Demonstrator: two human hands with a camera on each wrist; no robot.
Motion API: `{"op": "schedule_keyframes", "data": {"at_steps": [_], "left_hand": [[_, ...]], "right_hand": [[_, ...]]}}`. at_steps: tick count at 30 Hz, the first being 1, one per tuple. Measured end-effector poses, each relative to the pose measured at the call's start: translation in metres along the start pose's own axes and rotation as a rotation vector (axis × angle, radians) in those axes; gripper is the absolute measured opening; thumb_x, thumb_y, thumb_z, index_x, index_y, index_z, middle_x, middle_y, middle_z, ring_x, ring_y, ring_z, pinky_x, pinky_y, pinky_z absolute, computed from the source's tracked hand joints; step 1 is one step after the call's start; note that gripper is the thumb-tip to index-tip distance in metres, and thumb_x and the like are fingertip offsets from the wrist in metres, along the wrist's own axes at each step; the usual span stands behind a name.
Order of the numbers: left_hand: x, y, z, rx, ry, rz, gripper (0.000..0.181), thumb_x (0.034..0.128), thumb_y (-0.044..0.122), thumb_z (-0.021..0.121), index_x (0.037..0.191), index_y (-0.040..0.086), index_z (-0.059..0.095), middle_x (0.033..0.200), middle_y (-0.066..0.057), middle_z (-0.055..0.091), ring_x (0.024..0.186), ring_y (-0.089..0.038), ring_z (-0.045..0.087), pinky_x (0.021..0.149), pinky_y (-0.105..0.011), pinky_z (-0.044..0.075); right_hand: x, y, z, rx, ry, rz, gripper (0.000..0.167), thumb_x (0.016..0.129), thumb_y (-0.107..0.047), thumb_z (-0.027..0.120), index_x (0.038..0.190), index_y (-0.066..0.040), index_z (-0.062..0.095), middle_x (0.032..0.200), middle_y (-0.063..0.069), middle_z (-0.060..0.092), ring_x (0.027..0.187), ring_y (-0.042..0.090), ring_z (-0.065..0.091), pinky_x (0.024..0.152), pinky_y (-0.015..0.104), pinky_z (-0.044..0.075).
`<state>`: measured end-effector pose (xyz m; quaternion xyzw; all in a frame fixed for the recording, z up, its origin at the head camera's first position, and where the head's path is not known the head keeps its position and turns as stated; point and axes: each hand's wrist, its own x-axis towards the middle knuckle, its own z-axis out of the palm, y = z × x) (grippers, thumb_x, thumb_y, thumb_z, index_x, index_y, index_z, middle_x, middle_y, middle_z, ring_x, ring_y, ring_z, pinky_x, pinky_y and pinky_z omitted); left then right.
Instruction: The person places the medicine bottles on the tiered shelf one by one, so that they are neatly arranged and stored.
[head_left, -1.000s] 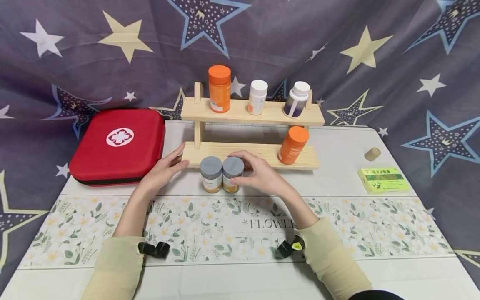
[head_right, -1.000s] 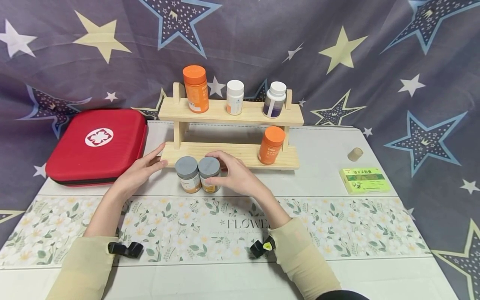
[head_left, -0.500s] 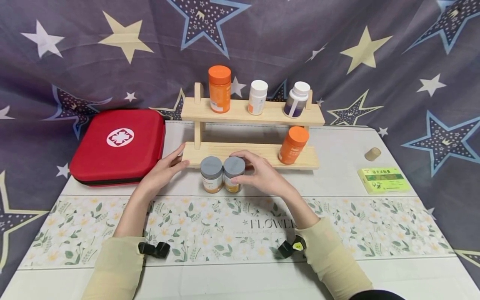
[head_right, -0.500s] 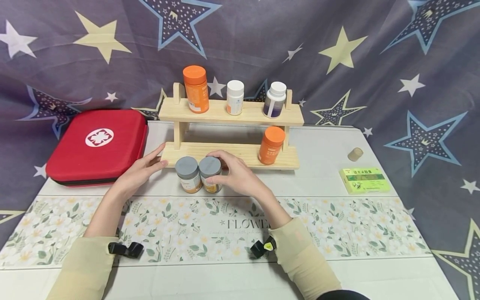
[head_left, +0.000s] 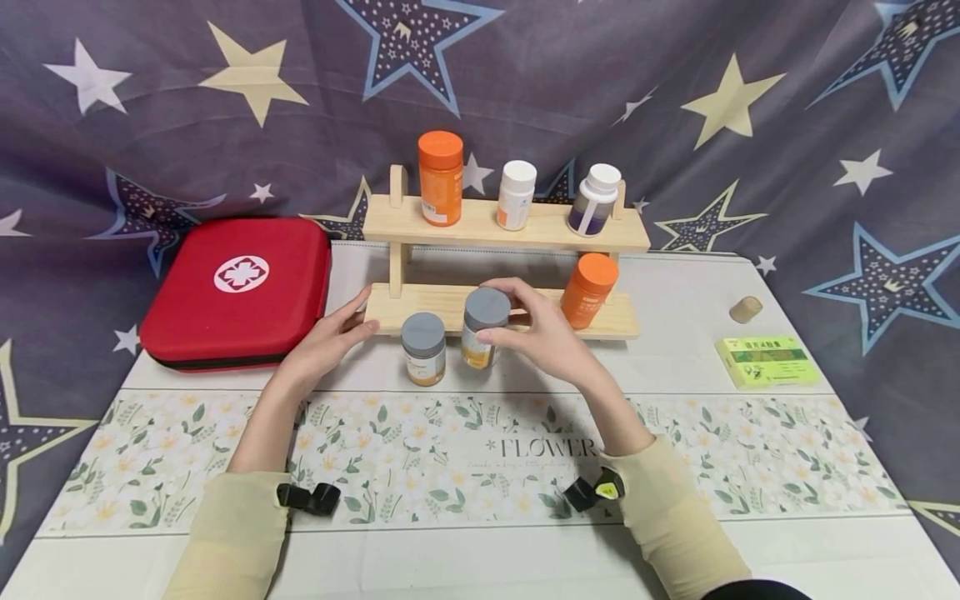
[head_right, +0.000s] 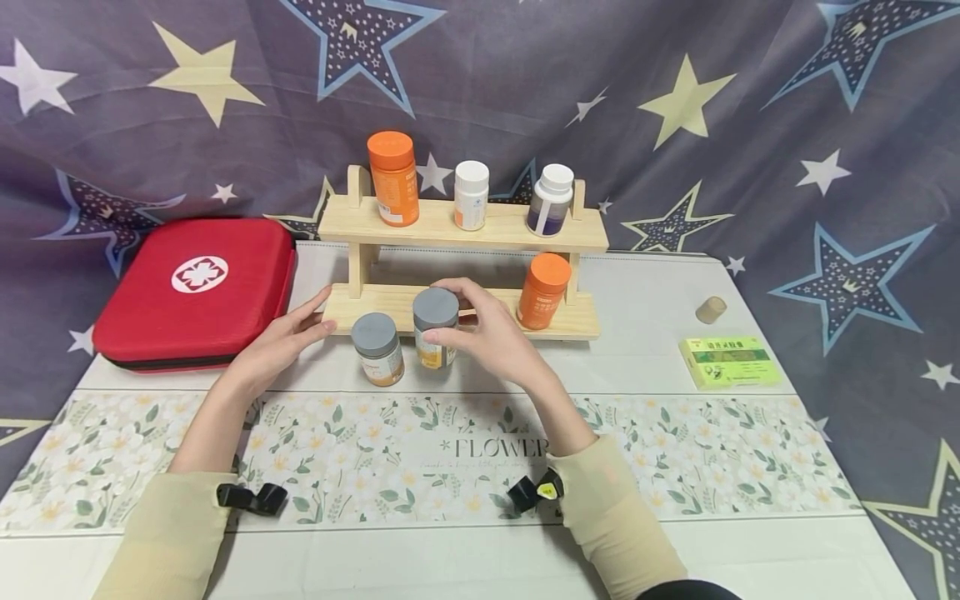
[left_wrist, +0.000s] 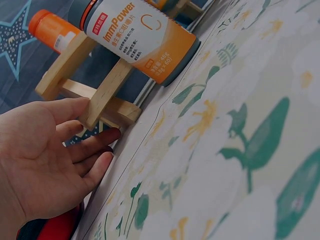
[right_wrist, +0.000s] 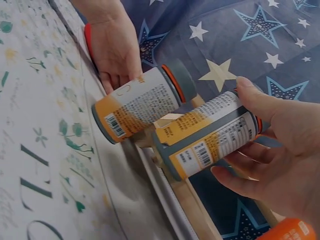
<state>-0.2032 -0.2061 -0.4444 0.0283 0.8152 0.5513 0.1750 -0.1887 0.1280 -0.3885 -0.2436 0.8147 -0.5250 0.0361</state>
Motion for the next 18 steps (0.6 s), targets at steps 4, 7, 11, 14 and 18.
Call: {"op": "schedule_keyframes", "data": {"at_steps": [4,7,11,14,18], "left_hand": [[0.0001,-0.0007,-0.0003,0.001,-0.001,-0.003,0.076,0.1043,0.037,0.059,0.164,0.040,0.013,0.169,-0.014,0.030,0.158,-0.032,0.028,0.129,-0.056,0.021],[-0.0003,-0.0006,-0.0004,0.005,0.000,-0.006,0.075,0.1045,0.037,0.059,0.164,0.041,0.013,0.170,-0.014,0.029,0.158,-0.032,0.027,0.129,-0.056,0.021],[-0.0004,-0.0003,-0.0005,0.009,-0.001,-0.011,0.075,0.1047,0.037,0.058,0.164,0.041,0.012,0.170,-0.014,0.029,0.158,-0.032,0.027,0.129,-0.056,0.021],[0.0000,-0.0003,-0.0005,0.008,-0.003,-0.012,0.075,0.1046,0.037,0.058,0.164,0.041,0.012,0.170,-0.014,0.029,0.158,-0.032,0.027,0.129,-0.056,0.021],[0.0008,-0.0003,-0.0006,0.009,-0.004,-0.011,0.075,0.1046,0.037,0.058,0.164,0.041,0.012,0.170,-0.014,0.029,0.158,-0.032,0.026,0.129,-0.056,0.021]], "right_hand": [[0.0001,-0.0029,-0.0045,0.026,0.054,-0.013,0.057,0.089,-0.009,0.080,0.141,-0.010,0.057,0.125,0.011,0.067,0.110,0.021,0.064,0.100,0.042,0.056],[0.0006,-0.0032,-0.0067,0.039,0.107,-0.010,0.058,0.089,-0.008,0.080,0.142,-0.011,0.057,0.124,0.012,0.067,0.110,0.020,0.063,0.100,0.042,0.057],[0.0014,-0.0020,-0.0082,0.060,0.177,0.008,0.058,0.089,-0.008,0.080,0.142,-0.011,0.057,0.126,0.012,0.066,0.113,0.019,0.063,0.101,0.041,0.056],[0.0018,-0.0006,-0.0091,0.078,0.220,0.016,0.058,0.089,-0.009,0.080,0.142,-0.011,0.058,0.127,0.012,0.065,0.112,0.019,0.062,0.101,0.039,0.056],[0.0029,0.0027,-0.0096,0.102,0.273,0.023,0.058,0.089,-0.008,0.080,0.143,-0.007,0.057,0.129,0.014,0.064,0.111,0.018,0.062,0.098,0.033,0.057]]}}
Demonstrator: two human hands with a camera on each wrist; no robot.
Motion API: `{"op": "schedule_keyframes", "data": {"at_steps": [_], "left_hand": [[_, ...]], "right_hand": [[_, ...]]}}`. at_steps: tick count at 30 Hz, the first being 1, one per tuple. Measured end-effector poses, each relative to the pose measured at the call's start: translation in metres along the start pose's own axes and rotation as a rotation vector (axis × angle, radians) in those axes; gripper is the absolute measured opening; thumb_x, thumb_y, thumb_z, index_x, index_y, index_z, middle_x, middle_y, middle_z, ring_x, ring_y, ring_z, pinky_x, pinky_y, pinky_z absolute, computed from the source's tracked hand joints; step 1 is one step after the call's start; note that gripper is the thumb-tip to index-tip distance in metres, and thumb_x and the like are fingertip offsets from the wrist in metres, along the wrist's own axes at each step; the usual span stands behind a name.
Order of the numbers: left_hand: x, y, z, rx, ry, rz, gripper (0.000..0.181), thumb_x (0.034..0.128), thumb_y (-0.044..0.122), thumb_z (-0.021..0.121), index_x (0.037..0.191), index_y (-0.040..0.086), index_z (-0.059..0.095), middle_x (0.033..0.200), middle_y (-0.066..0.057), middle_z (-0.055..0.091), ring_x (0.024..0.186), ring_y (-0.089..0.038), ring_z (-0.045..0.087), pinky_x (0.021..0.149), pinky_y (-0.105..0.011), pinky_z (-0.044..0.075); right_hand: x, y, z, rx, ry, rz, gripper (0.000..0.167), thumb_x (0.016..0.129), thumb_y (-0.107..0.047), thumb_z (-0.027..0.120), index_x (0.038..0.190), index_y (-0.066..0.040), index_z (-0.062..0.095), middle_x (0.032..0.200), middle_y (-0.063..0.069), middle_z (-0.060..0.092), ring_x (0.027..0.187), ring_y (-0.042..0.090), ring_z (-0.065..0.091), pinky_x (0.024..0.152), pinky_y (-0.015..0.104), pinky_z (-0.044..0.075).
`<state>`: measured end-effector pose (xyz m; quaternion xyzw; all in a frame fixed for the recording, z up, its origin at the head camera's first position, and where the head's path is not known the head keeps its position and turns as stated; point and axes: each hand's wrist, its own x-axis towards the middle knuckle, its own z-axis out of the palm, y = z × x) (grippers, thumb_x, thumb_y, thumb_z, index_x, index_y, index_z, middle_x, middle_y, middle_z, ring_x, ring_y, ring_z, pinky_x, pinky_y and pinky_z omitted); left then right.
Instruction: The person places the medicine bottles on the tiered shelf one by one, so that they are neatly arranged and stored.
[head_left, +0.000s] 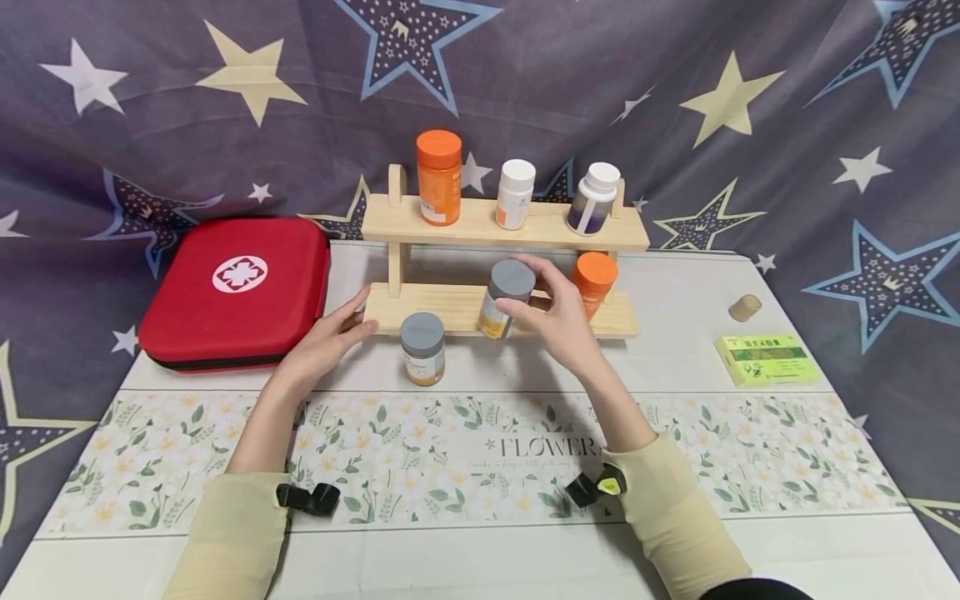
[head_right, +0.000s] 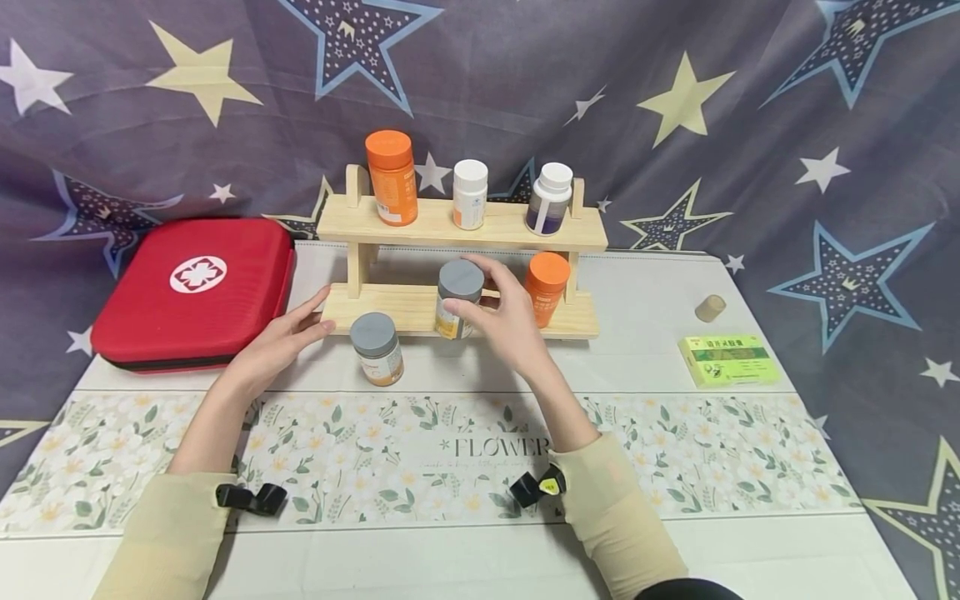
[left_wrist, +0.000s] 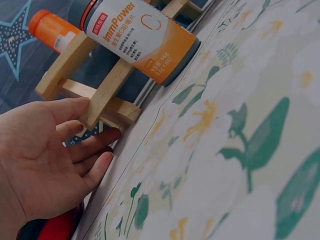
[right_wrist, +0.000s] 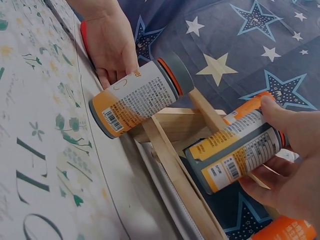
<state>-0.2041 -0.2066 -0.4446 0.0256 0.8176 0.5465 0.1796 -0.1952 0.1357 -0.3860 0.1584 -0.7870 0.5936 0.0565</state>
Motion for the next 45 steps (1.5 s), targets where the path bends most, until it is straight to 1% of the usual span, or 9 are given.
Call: {"op": "schedule_keyframes", "data": {"at_steps": [4,7,9,16,23,27,30,38,45], "left_hand": [[0.001,0.000,0.000,0.002,0.000,-0.002,0.075,0.1046,0.037,0.058,0.164,0.042,0.012,0.170,-0.014,0.028,0.159,-0.032,0.026,0.129,-0.057,0.021],[0.001,0.000,0.000,0.001,-0.001,-0.003,0.075,0.1047,0.037,0.058,0.164,0.042,0.012,0.170,-0.014,0.028,0.159,-0.032,0.026,0.129,-0.057,0.021],[0.000,0.001,0.000,-0.001,-0.001,-0.002,0.075,0.1048,0.037,0.058,0.164,0.042,0.012,0.170,-0.014,0.029,0.159,-0.032,0.026,0.129,-0.057,0.020],[0.001,0.000,0.000,0.000,-0.004,0.001,0.075,0.1049,0.037,0.058,0.164,0.041,0.012,0.170,-0.013,0.028,0.158,-0.031,0.026,0.129,-0.056,0.021],[0.002,-0.001,-0.001,-0.003,0.000,0.000,0.076,0.1045,0.038,0.059,0.164,0.042,0.012,0.170,-0.013,0.028,0.159,-0.031,0.026,0.129,-0.056,0.021],[0.002,-0.002,0.000,-0.010,0.000,-0.005,0.075,0.1043,0.038,0.059,0.164,0.042,0.013,0.171,-0.012,0.027,0.158,-0.032,0.026,0.129,-0.057,0.021],[0.002,-0.002,-0.001,-0.013,0.001,-0.005,0.075,0.1043,0.037,0.059,0.164,0.042,0.013,0.171,-0.012,0.027,0.158,-0.032,0.027,0.129,-0.057,0.021],[0.001,-0.002,-0.001,-0.017,0.003,-0.003,0.076,0.1040,0.038,0.059,0.164,0.042,0.013,0.170,-0.013,0.029,0.158,-0.031,0.026,0.129,-0.056,0.020],[0.001,-0.003,-0.001,-0.013,0.001,0.003,0.075,0.1043,0.037,0.059,0.164,0.042,0.013,0.171,-0.012,0.025,0.158,-0.032,0.026,0.129,-0.057,0.021]], "right_hand": [[0.001,0.002,0.000,-0.001,0.051,0.005,0.062,0.089,-0.008,0.080,0.146,-0.006,0.056,0.129,0.015,0.064,0.110,0.018,0.063,0.094,0.026,0.057],[0.002,0.003,0.001,-0.016,0.081,0.010,0.064,0.089,-0.008,0.081,0.147,-0.008,0.055,0.128,0.016,0.065,0.108,0.018,0.063,0.094,0.027,0.057],[0.003,0.003,0.001,-0.021,0.095,0.013,0.065,0.088,-0.007,0.081,0.148,-0.008,0.055,0.128,0.017,0.065,0.107,0.018,0.063,0.096,0.030,0.057],[0.006,0.009,0.003,-0.046,0.103,0.023,0.065,0.089,-0.009,0.081,0.148,-0.008,0.055,0.130,0.017,0.064,0.109,0.024,0.064,0.096,0.037,0.057],[0.008,0.012,0.006,-0.098,0.125,0.022,0.065,0.091,-0.013,0.079,0.151,-0.012,0.053,0.131,0.017,0.063,0.109,0.026,0.062,0.096,0.044,0.056],[0.010,0.013,0.008,-0.121,0.130,0.019,0.064,0.093,-0.015,0.078,0.151,-0.013,0.052,0.130,0.019,0.063,0.110,0.029,0.061,0.097,0.047,0.056],[0.011,0.014,0.008,-0.130,0.131,0.014,0.065,0.093,-0.015,0.077,0.152,-0.012,0.051,0.129,0.020,0.063,0.109,0.030,0.062,0.097,0.047,0.055],[0.012,0.013,0.008,-0.149,0.139,0.020,0.067,0.093,-0.017,0.077,0.153,-0.014,0.049,0.131,0.019,0.063,0.108,0.027,0.062,0.095,0.043,0.056],[0.012,0.014,0.010,-0.143,0.160,0.026,0.066,0.092,-0.017,0.079,0.152,-0.014,0.051,0.129,0.018,0.064,0.106,0.024,0.061,0.093,0.041,0.056]]}}
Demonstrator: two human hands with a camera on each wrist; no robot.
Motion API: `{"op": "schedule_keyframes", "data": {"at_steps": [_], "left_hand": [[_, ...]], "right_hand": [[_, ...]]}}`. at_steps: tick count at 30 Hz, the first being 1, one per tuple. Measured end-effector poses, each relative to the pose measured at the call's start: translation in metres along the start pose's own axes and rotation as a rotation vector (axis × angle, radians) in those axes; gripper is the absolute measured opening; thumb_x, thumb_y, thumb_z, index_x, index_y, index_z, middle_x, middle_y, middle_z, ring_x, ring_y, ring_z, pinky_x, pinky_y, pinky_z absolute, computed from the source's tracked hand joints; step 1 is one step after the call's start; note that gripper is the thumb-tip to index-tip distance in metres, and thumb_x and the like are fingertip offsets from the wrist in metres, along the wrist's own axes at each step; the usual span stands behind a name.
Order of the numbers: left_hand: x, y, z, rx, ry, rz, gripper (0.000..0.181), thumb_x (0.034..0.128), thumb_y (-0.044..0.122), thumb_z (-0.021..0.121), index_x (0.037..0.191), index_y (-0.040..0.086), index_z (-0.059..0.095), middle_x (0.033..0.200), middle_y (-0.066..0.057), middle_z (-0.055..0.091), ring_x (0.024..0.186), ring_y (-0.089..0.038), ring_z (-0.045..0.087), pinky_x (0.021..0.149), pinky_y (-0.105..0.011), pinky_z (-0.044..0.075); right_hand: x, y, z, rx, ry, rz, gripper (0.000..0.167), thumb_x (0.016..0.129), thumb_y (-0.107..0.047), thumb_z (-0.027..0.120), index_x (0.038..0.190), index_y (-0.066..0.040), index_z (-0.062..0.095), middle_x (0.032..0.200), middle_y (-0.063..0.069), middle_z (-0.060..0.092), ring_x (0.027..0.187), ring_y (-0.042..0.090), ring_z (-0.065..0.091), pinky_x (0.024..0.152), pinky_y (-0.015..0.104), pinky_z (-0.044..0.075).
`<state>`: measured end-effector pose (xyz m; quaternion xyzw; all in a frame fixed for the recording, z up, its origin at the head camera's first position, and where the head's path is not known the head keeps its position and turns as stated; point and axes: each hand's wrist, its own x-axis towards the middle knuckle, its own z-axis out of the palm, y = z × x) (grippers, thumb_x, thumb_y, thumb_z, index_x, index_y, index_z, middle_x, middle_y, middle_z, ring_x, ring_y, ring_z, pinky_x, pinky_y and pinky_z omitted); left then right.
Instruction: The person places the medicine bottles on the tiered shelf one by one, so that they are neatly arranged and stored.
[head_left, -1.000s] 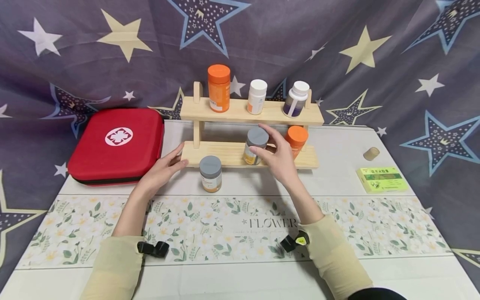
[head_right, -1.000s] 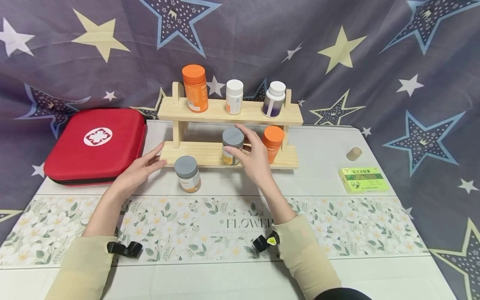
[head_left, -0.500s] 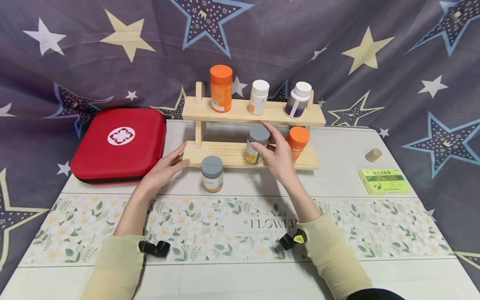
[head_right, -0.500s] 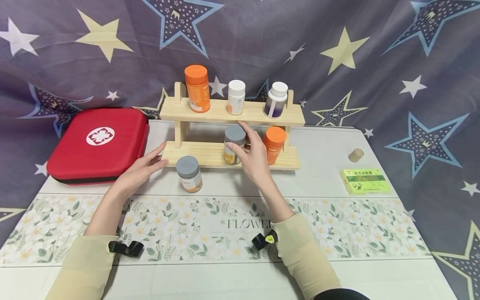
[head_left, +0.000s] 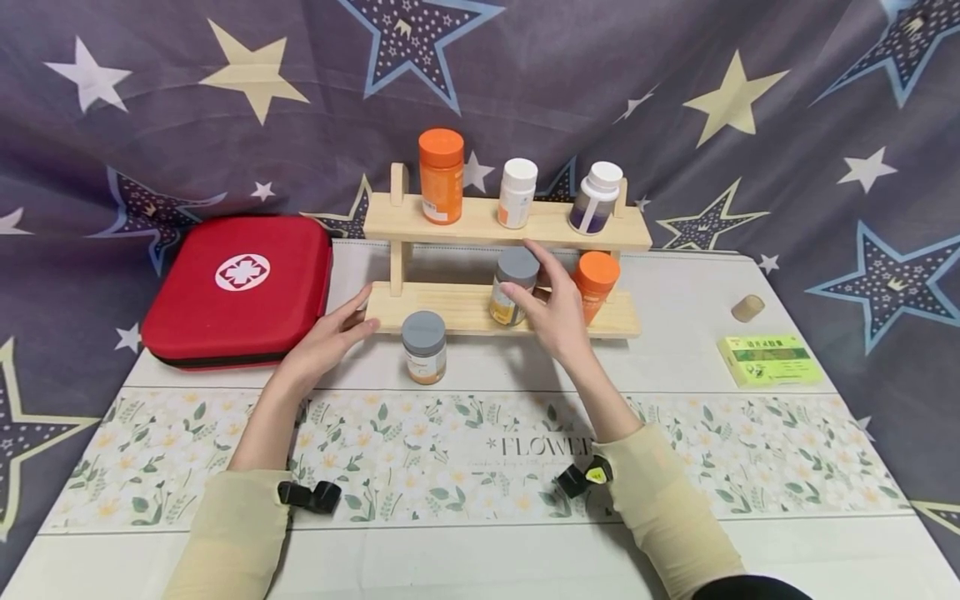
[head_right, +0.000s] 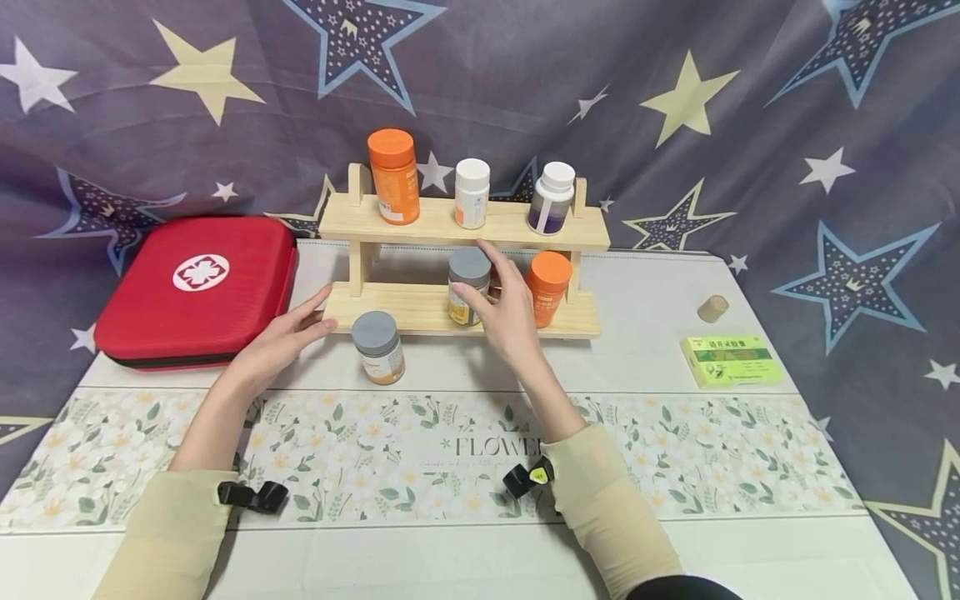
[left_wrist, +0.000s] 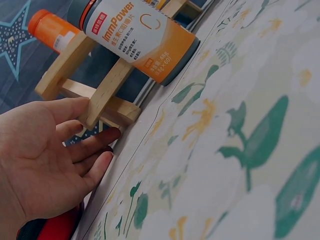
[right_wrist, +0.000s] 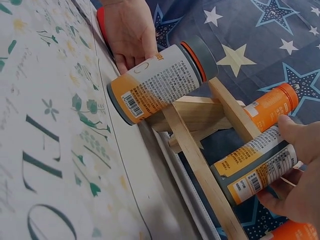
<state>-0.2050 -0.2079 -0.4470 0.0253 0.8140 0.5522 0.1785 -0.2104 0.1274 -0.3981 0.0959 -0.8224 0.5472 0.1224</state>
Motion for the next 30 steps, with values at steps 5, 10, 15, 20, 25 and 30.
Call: {"op": "schedule_keyframes", "data": {"at_steps": [5,10,15,20,25,30], "left_hand": [[0.000,0.000,0.000,-0.004,0.002,0.000,0.075,0.1042,0.038,0.059,0.164,0.042,0.013,0.171,-0.012,0.027,0.159,-0.031,0.026,0.129,-0.056,0.020],[0.001,0.001,0.000,-0.006,-0.001,-0.007,0.076,0.1041,0.038,0.059,0.164,0.042,0.012,0.170,-0.014,0.028,0.159,-0.032,0.026,0.130,-0.056,0.019],[0.001,0.001,0.000,-0.004,-0.001,-0.006,0.076,0.1040,0.038,0.059,0.164,0.042,0.013,0.170,-0.013,0.029,0.158,-0.031,0.026,0.129,-0.056,0.020],[0.001,0.002,0.000,0.001,0.000,-0.006,0.075,0.1042,0.038,0.059,0.164,0.042,0.013,0.171,-0.012,0.027,0.159,-0.031,0.025,0.129,-0.056,0.020],[0.000,0.003,0.001,0.005,-0.002,-0.005,0.076,0.1044,0.037,0.059,0.164,0.041,0.012,0.172,-0.011,0.025,0.159,-0.031,0.025,0.129,-0.056,0.021],[-0.002,0.003,0.001,0.007,0.000,-0.009,0.076,0.1044,0.037,0.059,0.164,0.040,0.012,0.171,-0.012,0.025,0.159,-0.032,0.024,0.129,-0.056,0.021]], "right_hand": [[0.000,-0.001,0.000,0.010,-0.001,0.003,0.066,0.092,-0.019,0.079,0.152,-0.015,0.051,0.129,0.017,0.064,0.106,0.024,0.062,0.093,0.040,0.056],[0.001,-0.002,-0.003,-0.009,-0.012,0.002,0.069,0.092,-0.021,0.079,0.154,-0.017,0.049,0.130,0.016,0.065,0.105,0.026,0.066,0.093,0.039,0.057],[0.000,-0.009,-0.008,0.022,-0.005,-0.044,0.070,0.092,-0.019,0.079,0.154,-0.015,0.049,0.139,0.015,0.064,0.115,0.028,0.067,0.100,0.041,0.056],[-0.001,-0.024,-0.014,0.070,0.032,-0.105,0.064,0.091,-0.017,0.079,0.149,-0.009,0.052,0.144,0.019,0.061,0.132,0.029,0.062,0.109,0.043,0.052],[-0.006,-0.044,-0.018,0.096,0.116,-0.200,0.053,0.092,-0.013,0.078,0.142,-0.007,0.060,0.141,0.017,0.064,0.134,0.024,0.061,0.115,0.036,0.048],[-0.013,-0.064,-0.011,0.168,0.158,-0.334,0.040,0.091,-0.002,0.075,0.130,0.001,0.068,0.130,0.016,0.069,0.124,0.023,0.065,0.111,0.032,0.051]]}}
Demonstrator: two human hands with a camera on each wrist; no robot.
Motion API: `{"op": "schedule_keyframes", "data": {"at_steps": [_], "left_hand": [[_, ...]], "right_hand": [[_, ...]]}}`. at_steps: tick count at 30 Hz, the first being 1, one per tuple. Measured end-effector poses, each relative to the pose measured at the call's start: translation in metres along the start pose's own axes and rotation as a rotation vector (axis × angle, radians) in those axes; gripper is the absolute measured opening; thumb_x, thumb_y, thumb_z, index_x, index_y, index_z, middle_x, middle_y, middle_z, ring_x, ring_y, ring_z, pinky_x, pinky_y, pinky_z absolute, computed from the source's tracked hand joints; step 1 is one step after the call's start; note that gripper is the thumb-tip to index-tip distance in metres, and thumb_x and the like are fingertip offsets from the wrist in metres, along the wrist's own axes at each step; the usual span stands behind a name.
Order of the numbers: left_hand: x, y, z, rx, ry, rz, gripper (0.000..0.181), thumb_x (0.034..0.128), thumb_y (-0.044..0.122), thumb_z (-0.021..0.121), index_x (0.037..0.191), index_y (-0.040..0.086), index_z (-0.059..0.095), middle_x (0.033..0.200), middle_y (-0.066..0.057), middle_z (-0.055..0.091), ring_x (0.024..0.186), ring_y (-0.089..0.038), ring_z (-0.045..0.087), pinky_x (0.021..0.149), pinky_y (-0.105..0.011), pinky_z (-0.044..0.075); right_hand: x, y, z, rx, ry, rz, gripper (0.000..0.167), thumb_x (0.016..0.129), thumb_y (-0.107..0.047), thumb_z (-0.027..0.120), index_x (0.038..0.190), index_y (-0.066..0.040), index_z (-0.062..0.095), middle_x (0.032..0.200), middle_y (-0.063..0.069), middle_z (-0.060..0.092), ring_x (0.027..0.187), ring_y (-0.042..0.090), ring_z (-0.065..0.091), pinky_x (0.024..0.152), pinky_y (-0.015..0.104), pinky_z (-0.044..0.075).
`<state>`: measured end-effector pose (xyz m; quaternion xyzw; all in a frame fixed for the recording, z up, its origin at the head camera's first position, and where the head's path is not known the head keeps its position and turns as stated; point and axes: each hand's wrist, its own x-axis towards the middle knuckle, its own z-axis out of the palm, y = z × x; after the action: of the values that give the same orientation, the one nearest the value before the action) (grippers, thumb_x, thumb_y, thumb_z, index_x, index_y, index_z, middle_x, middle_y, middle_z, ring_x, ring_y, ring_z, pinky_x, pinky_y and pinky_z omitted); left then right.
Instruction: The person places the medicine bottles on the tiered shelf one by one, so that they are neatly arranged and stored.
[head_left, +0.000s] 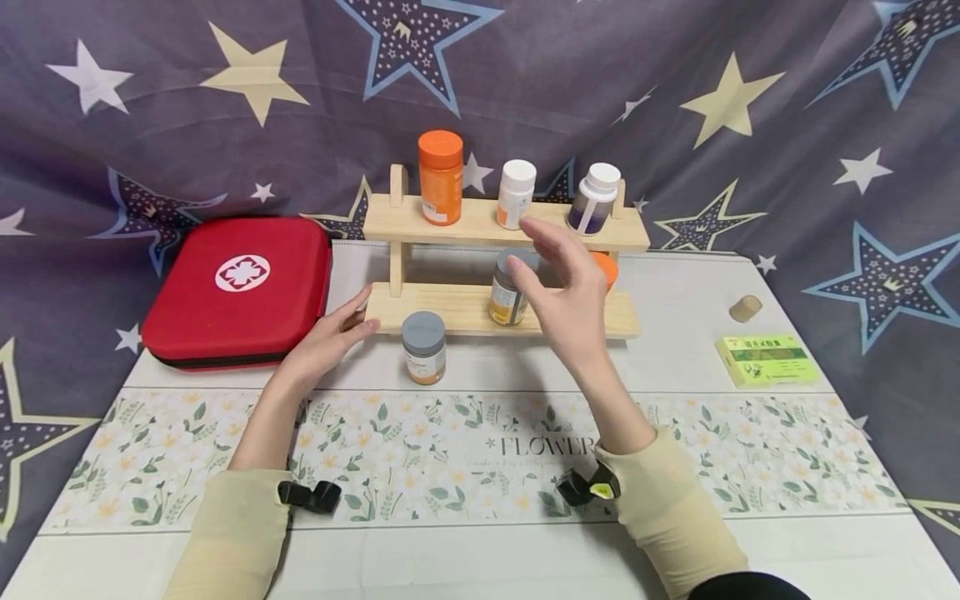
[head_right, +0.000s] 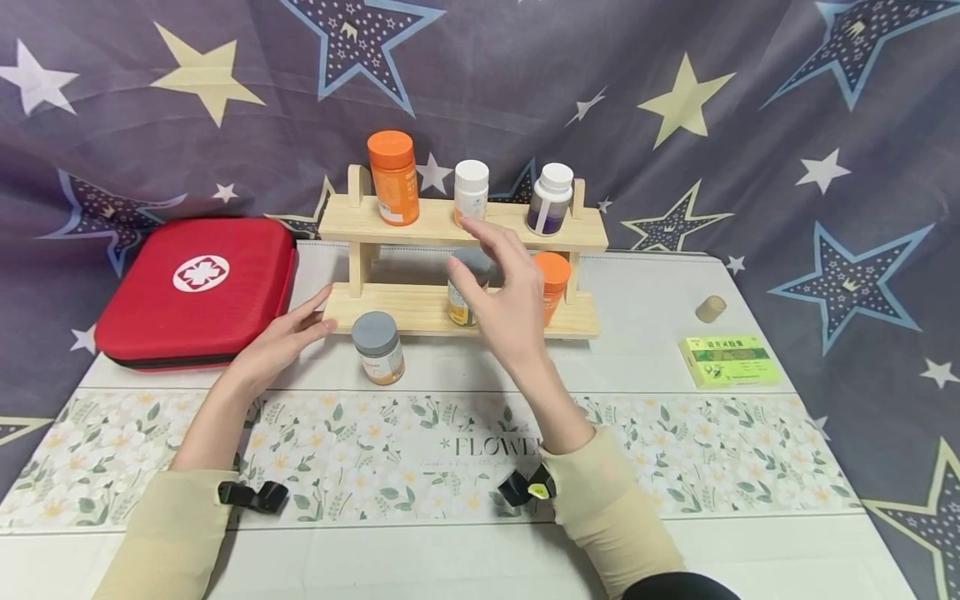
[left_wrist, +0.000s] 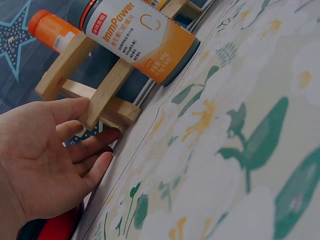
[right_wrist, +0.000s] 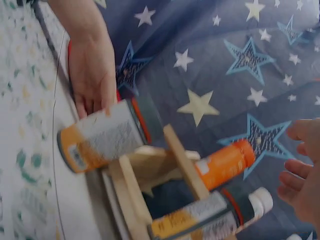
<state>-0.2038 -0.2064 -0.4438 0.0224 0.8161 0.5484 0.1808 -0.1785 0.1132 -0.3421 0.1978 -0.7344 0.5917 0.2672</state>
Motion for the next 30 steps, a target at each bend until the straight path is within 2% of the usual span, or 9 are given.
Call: {"op": "schedule_keyframes", "data": {"at_steps": [3,8,11,15,19,24,30], "left_hand": [[0.000,-0.001,-0.001,-0.003,-0.001,-0.001,0.076,0.1044,0.037,0.059,0.164,0.040,0.012,0.171,-0.013,0.025,0.159,-0.032,0.024,0.129,-0.056,0.020],[0.000,-0.002,-0.001,-0.006,-0.001,0.000,0.076,0.1042,0.038,0.059,0.164,0.040,0.012,0.171,-0.013,0.026,0.159,-0.031,0.025,0.129,-0.056,0.021],[0.000,-0.002,-0.001,-0.005,-0.004,0.002,0.077,0.1040,0.038,0.060,0.164,0.040,0.012,0.171,-0.013,0.027,0.159,-0.031,0.025,0.129,-0.056,0.021],[0.001,-0.002,-0.001,-0.005,-0.003,-0.001,0.077,0.1039,0.039,0.060,0.164,0.041,0.012,0.170,-0.013,0.028,0.159,-0.031,0.026,0.129,-0.056,0.020],[0.002,-0.002,0.000,-0.006,-0.003,-0.006,0.076,0.1041,0.039,0.059,0.164,0.042,0.012,0.170,-0.013,0.028,0.159,-0.031,0.025,0.129,-0.057,0.019],[0.002,-0.002,0.001,-0.007,-0.011,-0.012,0.076,0.1044,0.038,0.059,0.164,0.042,0.011,0.170,-0.013,0.028,0.159,-0.032,0.024,0.130,-0.057,0.018],[0.001,-0.001,0.001,-0.012,-0.017,-0.005,0.077,0.1046,0.039,0.058,0.164,0.041,0.010,0.169,-0.014,0.031,0.158,-0.031,0.026,0.129,-0.058,0.017]], "right_hand": [[-0.003,-0.008,0.010,0.056,-0.026,-0.032,0.032,0.091,0.001,0.073,0.123,0.004,0.071,0.123,0.018,0.070,0.117,0.022,0.067,0.107,0.033,0.054],[-0.009,-0.011,0.028,0.097,-0.111,-0.002,0.025,0.093,-0.002,0.073,0.117,0.003,0.073,0.117,0.016,0.072,0.106,0.015,0.069,0.100,0.034,0.058],[-0.013,-0.008,0.037,0.111,-0.162,0.030,0.025,0.093,-0.004,0.073,0.118,0.001,0.073,0.116,0.015,0.073,0.104,0.019,0.070,0.098,0.034,0.059],[-0.017,-0.002,0.046,0.155,-0.237,0.086,0.029,0.094,-0.004,0.073,0.122,0.002,0.070,0.120,0.018,0.072,0.110,0.029,0.071,0.099,0.036,0.059],[-0.019,0.006,0.050,0.177,-0.296,0.143,0.033,0.094,-0.004,0.073,0.126,0.002,0.068,0.119,0.021,0.071,0.113,0.031,0.069,0.100,0.040,0.059],[-0.022,0.015,0.053,0.139,-0.378,0.206,0.037,0.094,-0.009,0.074,0.130,-0.007,0.067,0.120,0.013,0.072,0.116,0.023,0.068,0.102,0.040,0.058],[-0.024,0.023,0.055,0.044,-0.569,0.279,0.054,0.093,-0.019,0.077,0.144,-0.014,0.058,0.135,0.014,0.065,0.128,0.028,0.063,0.106,0.043,0.055]]}}
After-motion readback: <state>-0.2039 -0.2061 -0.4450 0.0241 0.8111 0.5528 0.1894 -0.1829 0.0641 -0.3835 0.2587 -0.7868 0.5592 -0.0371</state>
